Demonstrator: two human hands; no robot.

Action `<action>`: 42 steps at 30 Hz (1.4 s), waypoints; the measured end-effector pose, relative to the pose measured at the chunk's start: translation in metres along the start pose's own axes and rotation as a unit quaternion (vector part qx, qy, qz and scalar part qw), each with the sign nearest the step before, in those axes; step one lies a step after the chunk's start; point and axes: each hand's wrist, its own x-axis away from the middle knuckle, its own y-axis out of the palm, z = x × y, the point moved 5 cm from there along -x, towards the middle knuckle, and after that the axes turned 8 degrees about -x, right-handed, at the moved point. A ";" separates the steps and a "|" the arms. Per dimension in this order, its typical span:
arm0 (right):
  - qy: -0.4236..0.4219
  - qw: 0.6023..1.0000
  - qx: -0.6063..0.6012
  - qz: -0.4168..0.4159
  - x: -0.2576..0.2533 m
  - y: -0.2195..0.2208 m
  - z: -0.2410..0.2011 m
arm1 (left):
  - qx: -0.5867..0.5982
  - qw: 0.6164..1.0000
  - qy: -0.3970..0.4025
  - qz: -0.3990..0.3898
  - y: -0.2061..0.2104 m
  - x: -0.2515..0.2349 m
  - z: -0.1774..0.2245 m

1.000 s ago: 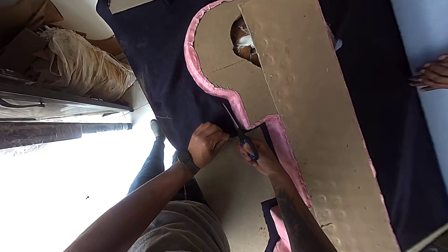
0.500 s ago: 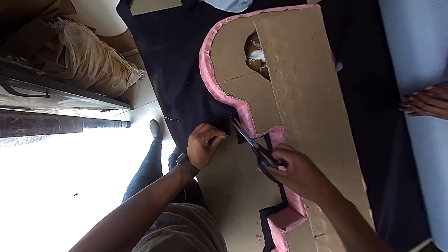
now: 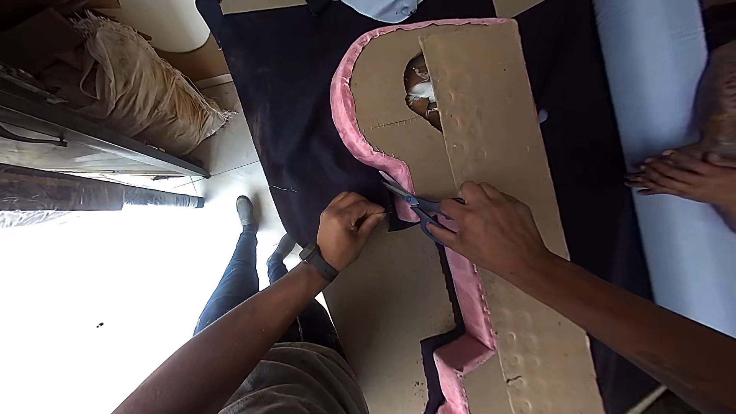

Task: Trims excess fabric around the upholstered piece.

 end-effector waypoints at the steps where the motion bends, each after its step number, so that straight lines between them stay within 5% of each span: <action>1: 0.007 1.000 -0.003 0.001 0.000 0.000 -0.005 | -0.001 1.000 0.003 0.000 0.001 0.000 0.000; 9: 0.039 0.999 -0.015 0.022 0.008 0.008 -0.033 | -0.005 1.000 0.010 -0.004 0.002 0.004 0.000; 15: 0.020 0.999 -0.021 0.036 0.011 0.015 -0.015 | -0.008 1.000 0.013 -0.005 -0.003 0.005 0.001; 31: -0.190 0.980 0.039 0.052 -0.030 -0.002 0.010 | 0.001 1.000 0.008 0.012 -0.012 0.007 -0.002; 42: -0.184 0.979 -0.002 0.085 -0.041 0.009 0.010 | -0.004 0.998 0.061 -0.006 -0.024 0.012 0.000</action>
